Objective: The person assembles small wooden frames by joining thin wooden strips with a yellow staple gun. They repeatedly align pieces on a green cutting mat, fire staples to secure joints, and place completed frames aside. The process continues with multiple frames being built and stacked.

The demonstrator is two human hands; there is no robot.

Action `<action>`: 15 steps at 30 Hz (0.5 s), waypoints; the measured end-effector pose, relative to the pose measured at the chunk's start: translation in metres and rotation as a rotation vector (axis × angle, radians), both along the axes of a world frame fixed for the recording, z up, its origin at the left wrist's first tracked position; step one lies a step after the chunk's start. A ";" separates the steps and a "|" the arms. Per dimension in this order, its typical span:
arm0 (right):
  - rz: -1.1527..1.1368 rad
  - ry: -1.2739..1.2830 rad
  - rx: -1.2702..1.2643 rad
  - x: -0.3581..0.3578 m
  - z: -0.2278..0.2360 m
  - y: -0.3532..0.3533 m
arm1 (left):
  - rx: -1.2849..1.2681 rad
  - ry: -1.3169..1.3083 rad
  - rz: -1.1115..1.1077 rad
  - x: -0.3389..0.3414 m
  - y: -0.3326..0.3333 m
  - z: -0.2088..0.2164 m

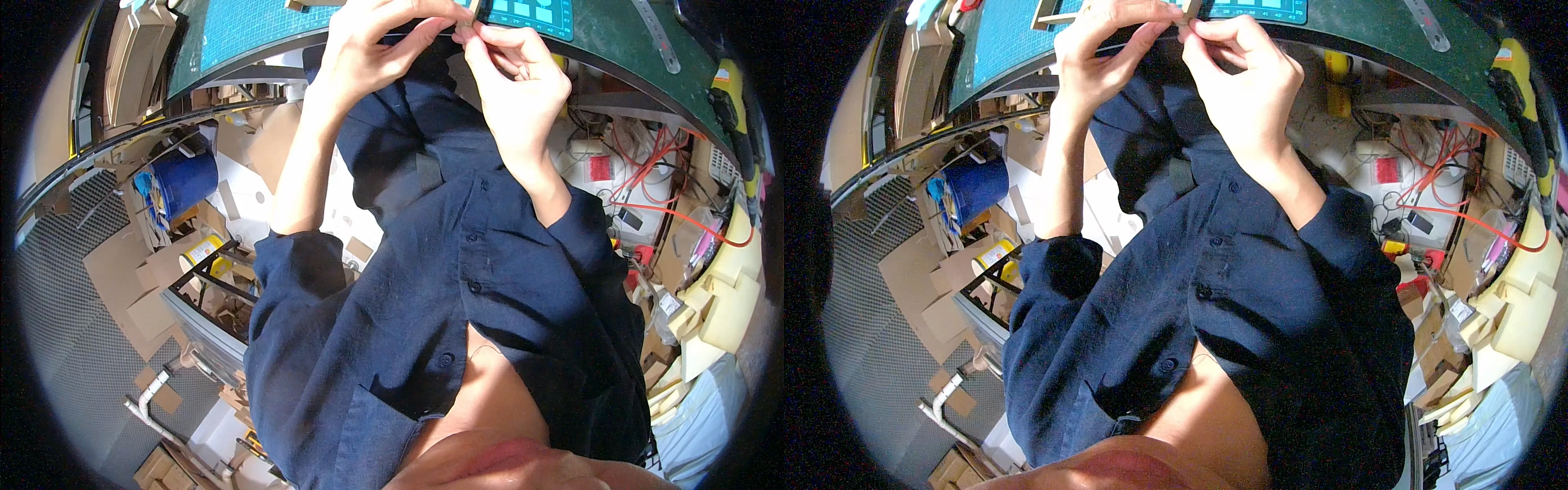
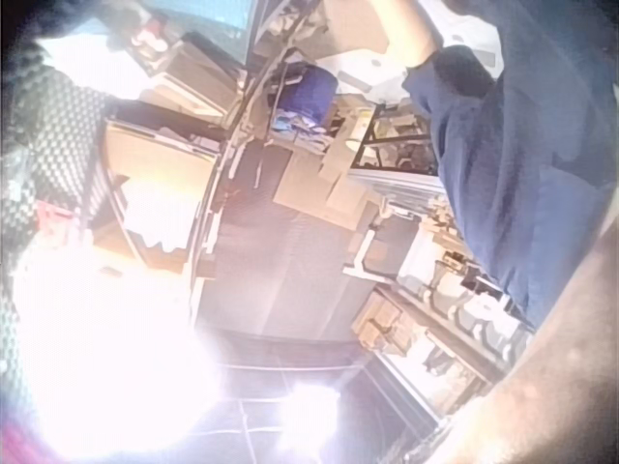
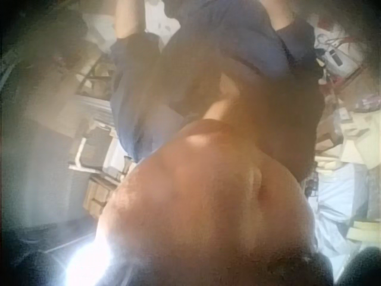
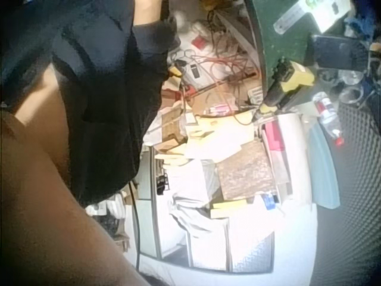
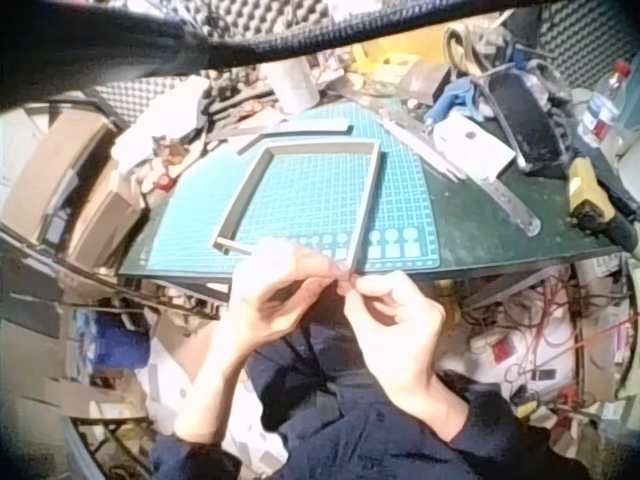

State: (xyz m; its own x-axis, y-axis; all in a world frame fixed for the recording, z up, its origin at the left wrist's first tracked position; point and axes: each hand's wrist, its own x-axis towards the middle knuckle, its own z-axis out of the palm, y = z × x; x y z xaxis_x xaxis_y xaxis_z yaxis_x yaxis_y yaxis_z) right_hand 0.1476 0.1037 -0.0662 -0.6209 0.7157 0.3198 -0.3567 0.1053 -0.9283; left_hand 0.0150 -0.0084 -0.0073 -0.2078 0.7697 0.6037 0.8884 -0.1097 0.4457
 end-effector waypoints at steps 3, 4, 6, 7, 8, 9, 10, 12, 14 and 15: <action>0.024 -0.069 0.071 0.004 0.004 0.001 | 0.040 0.018 0.021 0.000 0.001 -0.003; 0.038 -0.102 0.108 0.005 0.005 0.001 | 0.055 0.034 0.023 -0.001 0.001 -0.005; 0.041 -0.085 0.098 0.004 0.004 0.001 | 0.086 0.064 0.025 -0.003 0.002 -0.008; 0.042 -0.076 0.094 0.004 0.004 0.001 | 0.072 0.077 0.035 -0.002 0.002 -0.007; 0.022 -0.051 0.064 0.002 0.003 0.001 | 0.057 0.091 0.045 -0.001 0.001 -0.005; 0.003 -0.026 0.033 0.000 0.000 0.001 | 0.042 0.106 0.056 0.000 0.001 -0.004; -0.017 -0.001 0.003 -0.002 -0.002 0.001 | 0.050 0.095 0.043 0.000 0.001 -0.004; -0.003 0.008 -0.009 -0.002 -0.003 0.000 | 0.067 0.074 0.020 -0.002 0.000 -0.007; 0.011 0.016 -0.028 -0.002 -0.003 0.000 | 0.072 0.054 0.016 -0.004 0.001 -0.008; 0.018 0.021 -0.041 -0.002 -0.001 0.000 | 0.075 0.044 0.012 -0.004 0.001 -0.008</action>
State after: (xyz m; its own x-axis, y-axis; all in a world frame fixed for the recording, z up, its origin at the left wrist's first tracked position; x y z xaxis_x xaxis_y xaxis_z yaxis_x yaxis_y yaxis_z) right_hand 0.1460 0.1034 -0.0671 -0.6271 0.7171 0.3040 -0.3779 0.0612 -0.9238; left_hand 0.0109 -0.0071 -0.0151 -0.1887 0.7195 0.6684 0.9086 -0.1303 0.3967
